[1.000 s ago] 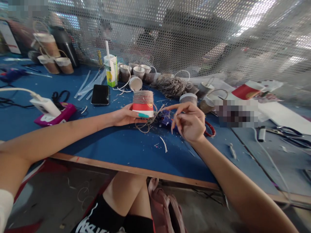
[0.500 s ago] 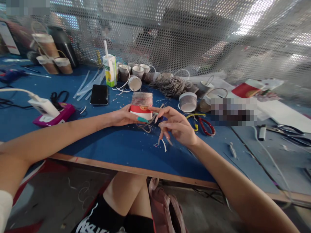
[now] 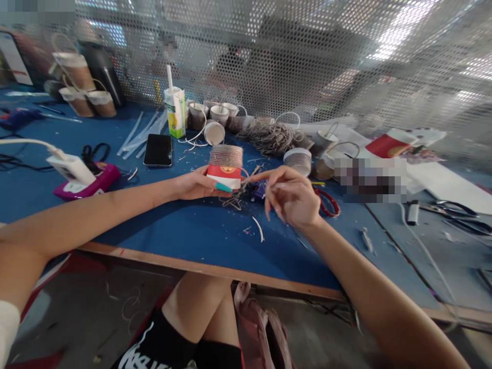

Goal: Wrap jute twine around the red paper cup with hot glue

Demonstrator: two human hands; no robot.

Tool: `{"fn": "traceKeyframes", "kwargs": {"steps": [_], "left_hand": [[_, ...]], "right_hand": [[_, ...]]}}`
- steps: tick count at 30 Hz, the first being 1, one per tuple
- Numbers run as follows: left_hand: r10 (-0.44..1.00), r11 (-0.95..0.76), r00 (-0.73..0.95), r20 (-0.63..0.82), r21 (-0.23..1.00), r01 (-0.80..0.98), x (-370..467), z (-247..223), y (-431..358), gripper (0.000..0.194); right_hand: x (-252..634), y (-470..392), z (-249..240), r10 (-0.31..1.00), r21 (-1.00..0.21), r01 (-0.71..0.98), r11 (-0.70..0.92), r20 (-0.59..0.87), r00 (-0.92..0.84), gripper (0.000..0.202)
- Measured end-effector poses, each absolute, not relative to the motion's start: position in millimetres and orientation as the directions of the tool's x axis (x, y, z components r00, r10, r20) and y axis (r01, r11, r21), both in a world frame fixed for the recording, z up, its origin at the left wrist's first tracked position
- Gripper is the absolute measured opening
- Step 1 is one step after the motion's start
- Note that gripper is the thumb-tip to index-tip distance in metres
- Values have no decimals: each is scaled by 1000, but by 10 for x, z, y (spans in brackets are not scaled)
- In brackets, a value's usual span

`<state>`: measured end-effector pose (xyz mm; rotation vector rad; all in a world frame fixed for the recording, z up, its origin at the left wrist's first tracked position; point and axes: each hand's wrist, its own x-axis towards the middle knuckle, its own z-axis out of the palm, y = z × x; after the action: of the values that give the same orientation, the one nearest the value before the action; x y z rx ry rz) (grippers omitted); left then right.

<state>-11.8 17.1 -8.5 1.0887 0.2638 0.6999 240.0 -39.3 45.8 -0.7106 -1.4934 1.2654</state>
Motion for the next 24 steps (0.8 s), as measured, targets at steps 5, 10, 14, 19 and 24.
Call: {"fn": "traceKeyframes", "kwargs": {"steps": [5, 10, 14, 19, 24], "left_hand": [[671, 236, 732, 119, 902, -362, -117, -78, 169, 58], [749, 231, 657, 88, 895, -382, -98, -58, 150, 63], [787, 247, 614, 63, 880, -406, -74, -44, 135, 59], [805, 239, 589, 72, 870, -432, -62, -55, 145, 55], [788, 276, 613, 52, 861, -427, -98, -67, 176, 45]], "right_hand": [[2373, -449, 429, 769, -980, -96, 175, 196, -608, 13], [2390, -457, 418, 788, -962, -120, 244, 269, -553, 10], [2407, -453, 418, 872, -923, -124, 364, 385, -302, 7], [2422, -471, 380, 865, -906, 23, 423, 396, -307, 6], [2533, -382, 490, 854, -833, 193, 519, 495, -160, 16]]}}
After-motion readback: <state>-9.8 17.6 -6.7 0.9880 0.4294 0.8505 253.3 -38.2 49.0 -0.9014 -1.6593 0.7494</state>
